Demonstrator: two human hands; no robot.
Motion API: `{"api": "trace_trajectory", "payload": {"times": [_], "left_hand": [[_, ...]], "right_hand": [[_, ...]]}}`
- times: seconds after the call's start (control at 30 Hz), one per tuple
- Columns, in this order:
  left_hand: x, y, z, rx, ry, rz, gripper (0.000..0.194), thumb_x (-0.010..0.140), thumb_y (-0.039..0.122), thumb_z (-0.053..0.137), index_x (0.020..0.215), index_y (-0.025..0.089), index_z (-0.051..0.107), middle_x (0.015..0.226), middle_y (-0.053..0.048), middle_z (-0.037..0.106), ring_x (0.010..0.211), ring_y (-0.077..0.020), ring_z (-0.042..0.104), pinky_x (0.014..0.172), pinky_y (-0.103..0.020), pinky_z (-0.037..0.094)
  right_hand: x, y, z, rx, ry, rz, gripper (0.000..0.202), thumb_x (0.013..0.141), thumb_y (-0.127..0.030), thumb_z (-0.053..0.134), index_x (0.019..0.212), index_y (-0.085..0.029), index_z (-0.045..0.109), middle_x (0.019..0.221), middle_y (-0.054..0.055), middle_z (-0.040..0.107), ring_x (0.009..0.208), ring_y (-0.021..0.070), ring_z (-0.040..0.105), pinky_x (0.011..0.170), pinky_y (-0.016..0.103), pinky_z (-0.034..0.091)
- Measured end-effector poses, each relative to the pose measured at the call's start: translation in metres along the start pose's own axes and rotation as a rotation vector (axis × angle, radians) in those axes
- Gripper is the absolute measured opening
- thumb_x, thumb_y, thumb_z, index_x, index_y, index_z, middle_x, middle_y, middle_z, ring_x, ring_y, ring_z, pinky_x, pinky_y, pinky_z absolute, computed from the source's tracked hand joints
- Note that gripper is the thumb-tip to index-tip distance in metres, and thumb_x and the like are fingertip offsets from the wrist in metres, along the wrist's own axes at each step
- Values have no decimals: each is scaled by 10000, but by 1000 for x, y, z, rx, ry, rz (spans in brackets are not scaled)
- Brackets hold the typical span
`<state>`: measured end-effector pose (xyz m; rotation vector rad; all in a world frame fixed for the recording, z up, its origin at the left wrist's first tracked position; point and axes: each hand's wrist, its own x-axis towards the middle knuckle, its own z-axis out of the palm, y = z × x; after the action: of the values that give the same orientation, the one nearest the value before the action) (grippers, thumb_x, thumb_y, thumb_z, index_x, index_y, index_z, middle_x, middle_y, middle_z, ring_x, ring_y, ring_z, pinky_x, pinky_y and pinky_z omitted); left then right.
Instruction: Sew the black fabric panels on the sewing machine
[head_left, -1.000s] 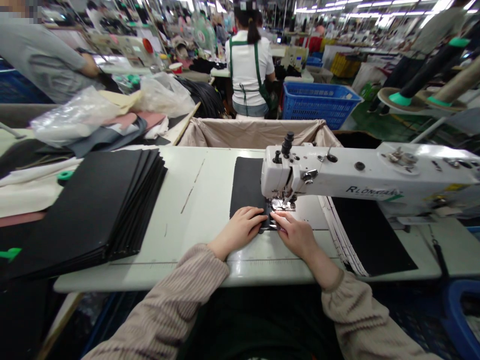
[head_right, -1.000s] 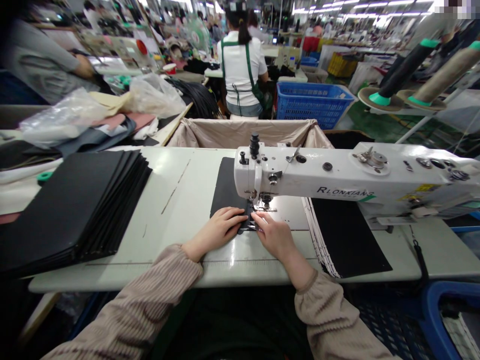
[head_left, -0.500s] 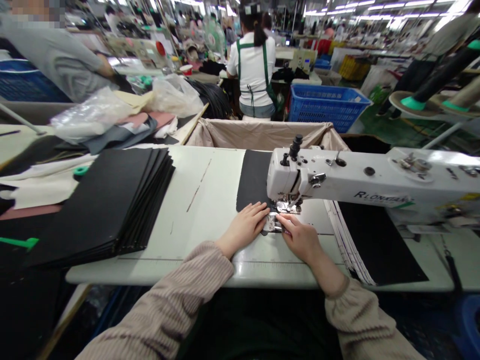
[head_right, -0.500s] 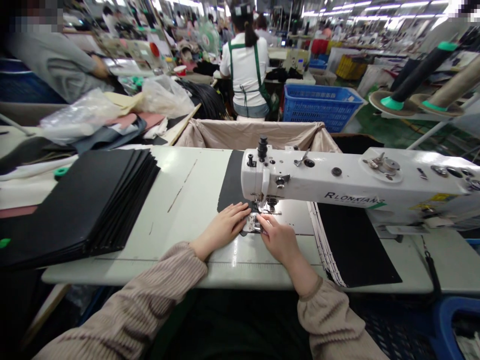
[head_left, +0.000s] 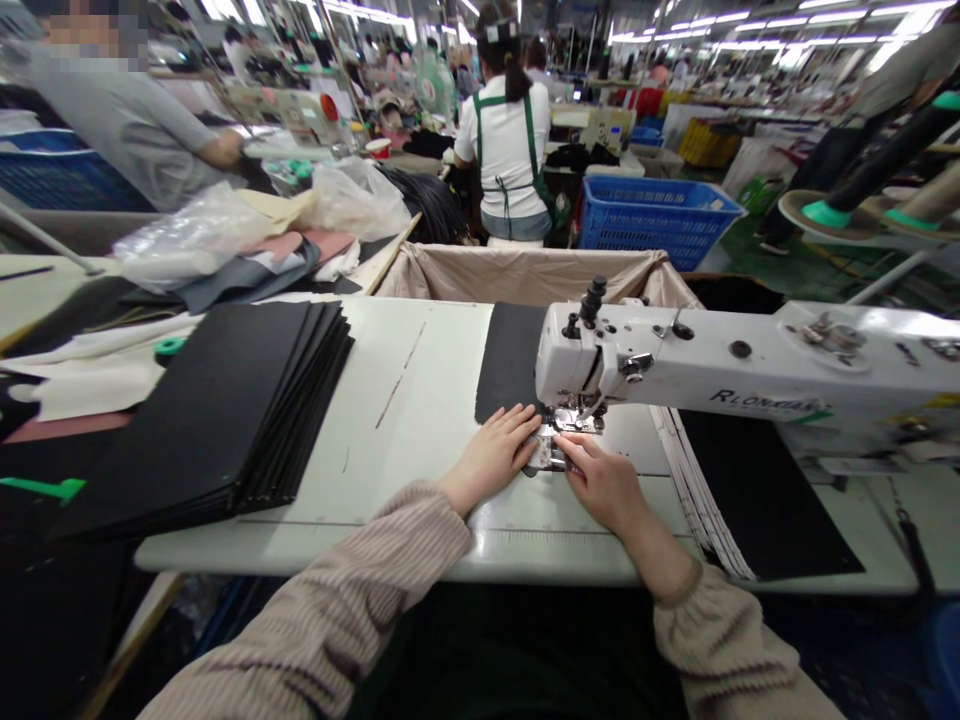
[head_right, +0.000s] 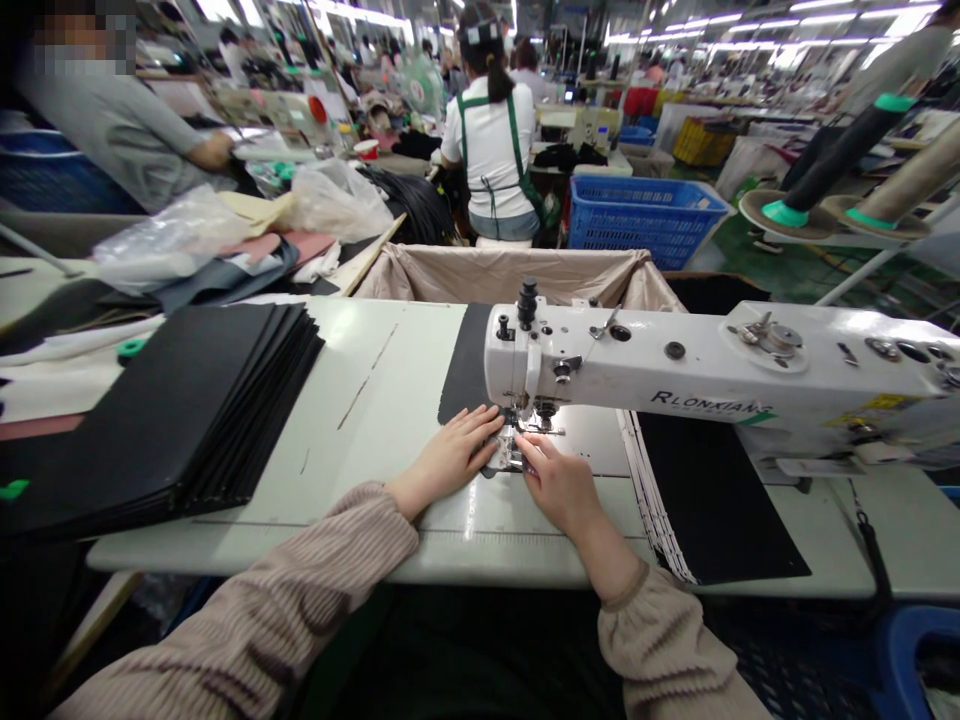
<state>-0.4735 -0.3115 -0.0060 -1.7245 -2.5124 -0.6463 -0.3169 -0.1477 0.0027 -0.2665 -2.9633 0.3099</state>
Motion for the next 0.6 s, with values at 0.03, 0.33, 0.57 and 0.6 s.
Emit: {"api": "trace_trajectory", "payload": {"times": [0.03, 0.33, 0.57, 0.6], "left_hand": [[0, 0, 0, -2, 1, 2, 420, 1010, 347, 426, 1408, 225, 481, 1510, -69, 448, 1417, -220, 385, 1180, -446, 293], [1, 0, 0, -11, -14, 0, 428, 1007, 350, 426, 1414, 225, 470, 1520, -69, 434, 1424, -223, 373, 1183, -452, 276], [6, -2, -2, -28, -39, 9, 424, 956, 258, 477, 1376, 210, 507, 1505, -51, 457, 1430, -227, 361, 1194, -456, 252], [6, -2, -3, -30, -45, 9, 429, 948, 244, 478, 1374, 210, 509, 1504, -46, 458, 1430, -227, 362, 1195, -456, 250]], "right_hand": [[0, 0, 0, -1, -2, 3, 524, 907, -241, 499, 1426, -308, 489, 1417, 24, 551, 1023, 206, 655, 791, 319, 533], [0, 0, 0, 4, -2, 8, 522, 916, -240, 489, 1431, -318, 479, 1422, 16, 548, 1025, 201, 656, 790, 311, 530], [0, 0, 0, 11, -2, 6, 531, 907, -233, 500, 1433, -310, 478, 1423, 15, 548, 1039, 205, 651, 810, 317, 525], [0, 0, 0, 9, -1, 9, 532, 906, -233, 501, 1432, -311, 479, 1423, 15, 547, 1036, 204, 653, 807, 316, 525]]}}
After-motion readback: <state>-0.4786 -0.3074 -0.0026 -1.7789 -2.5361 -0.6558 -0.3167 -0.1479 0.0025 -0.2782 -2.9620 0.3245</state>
